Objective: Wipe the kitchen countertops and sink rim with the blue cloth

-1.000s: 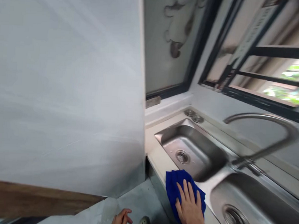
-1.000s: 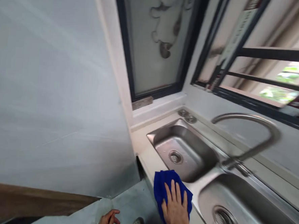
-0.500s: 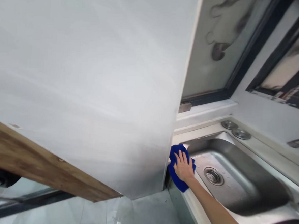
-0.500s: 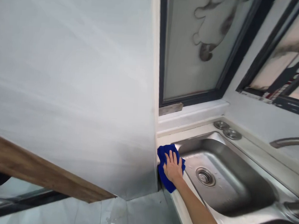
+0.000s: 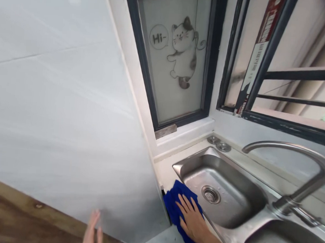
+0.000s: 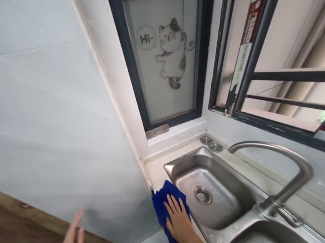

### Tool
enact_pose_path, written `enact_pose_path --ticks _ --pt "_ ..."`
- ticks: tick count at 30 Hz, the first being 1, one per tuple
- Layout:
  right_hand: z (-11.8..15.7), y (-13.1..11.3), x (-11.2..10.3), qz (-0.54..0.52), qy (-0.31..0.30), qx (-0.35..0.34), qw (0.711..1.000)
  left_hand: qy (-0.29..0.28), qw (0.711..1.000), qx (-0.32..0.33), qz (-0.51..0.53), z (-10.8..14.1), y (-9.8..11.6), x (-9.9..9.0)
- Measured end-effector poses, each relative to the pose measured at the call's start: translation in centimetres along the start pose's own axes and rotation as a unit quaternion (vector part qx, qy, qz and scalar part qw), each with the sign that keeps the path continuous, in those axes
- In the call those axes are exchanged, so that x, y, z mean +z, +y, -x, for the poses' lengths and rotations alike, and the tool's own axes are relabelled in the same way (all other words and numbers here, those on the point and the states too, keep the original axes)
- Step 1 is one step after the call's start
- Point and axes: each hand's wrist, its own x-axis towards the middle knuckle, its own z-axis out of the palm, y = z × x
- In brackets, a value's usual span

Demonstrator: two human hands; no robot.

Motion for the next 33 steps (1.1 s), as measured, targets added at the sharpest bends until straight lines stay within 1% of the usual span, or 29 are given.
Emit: enact_pose_path --ticks 2,3,5,7,8,10,13,16,18,21,23,25,27,31,33 --pt "2.1 0.7 -0.9 0.006 0.003 -0.038 0.999 0.042 0.997 0.067 -0.022 -5.2 0.8 -0.2" --pt "2.6 1.0 -1.2 0.007 0.004 -0.049 0.999 0.063 0.992 0.103 -0.035 -8.0 1.4 -0.3" --pt "2.5 1.5 -1.3 0.001 0.005 -0.054 0.999 0.105 0.977 0.174 -0.066 -13.4 3.1 -0.3" --pt "1.0 1.8 -0.7 -0.010 0.006 -0.031 0.999 0.125 0.961 0.226 -0.098 -17.5 4.8 0.4" --pt "-0.2 1.9 -0.2 -0.017 0.005 -0.013 1.000 0.130 0.955 0.239 -0.120 -19.0 5.6 1.0" --pt "-3.0 2.3 0.9 -0.033 0.004 0.028 0.999 0.133 0.946 0.246 -0.166 -20.8 6.6 2.2" --pt "-7.8 3.6 2.6 -0.070 -0.014 0.064 0.995 0.142 0.935 0.247 -0.211 -21.3 7.1 3.5" --pt "-12.5 5.3 4.0 -0.113 -0.045 0.061 0.991 0.131 0.933 0.250 -0.223 -21.1 6.9 3.6" --pt "-15.6 6.1 5.0 -0.121 -0.059 0.047 0.990 0.124 0.933 0.247 -0.231 -21.0 6.8 3.4" --pt "-19.7 6.5 6.5 -0.107 -0.069 0.023 0.992 0.129 0.929 0.248 -0.241 -21.1 6.8 3.4" --pt "-21.7 6.2 7.4 -0.103 -0.069 0.024 0.992 0.133 0.927 0.250 -0.247 -21.2 6.8 3.5" --pt "-22.8 5.6 8.1 -0.106 -0.066 0.040 0.991 0.135 0.925 0.250 -0.252 -21.2 6.9 3.5" --pt "-22.9 5.0 8.4 -0.107 -0.059 0.053 0.991 0.139 0.923 0.250 -0.258 -21.0 7.2 3.5" --pt "-21.2 4.3 8.8 -0.108 -0.032 0.049 0.992 0.150 0.920 0.243 -0.269 -20.5 7.5 3.5" --pt "-19.8 4.3 9.1 -0.110 0.003 0.039 0.993 0.154 0.921 0.236 -0.270 -20.5 7.5 3.5"
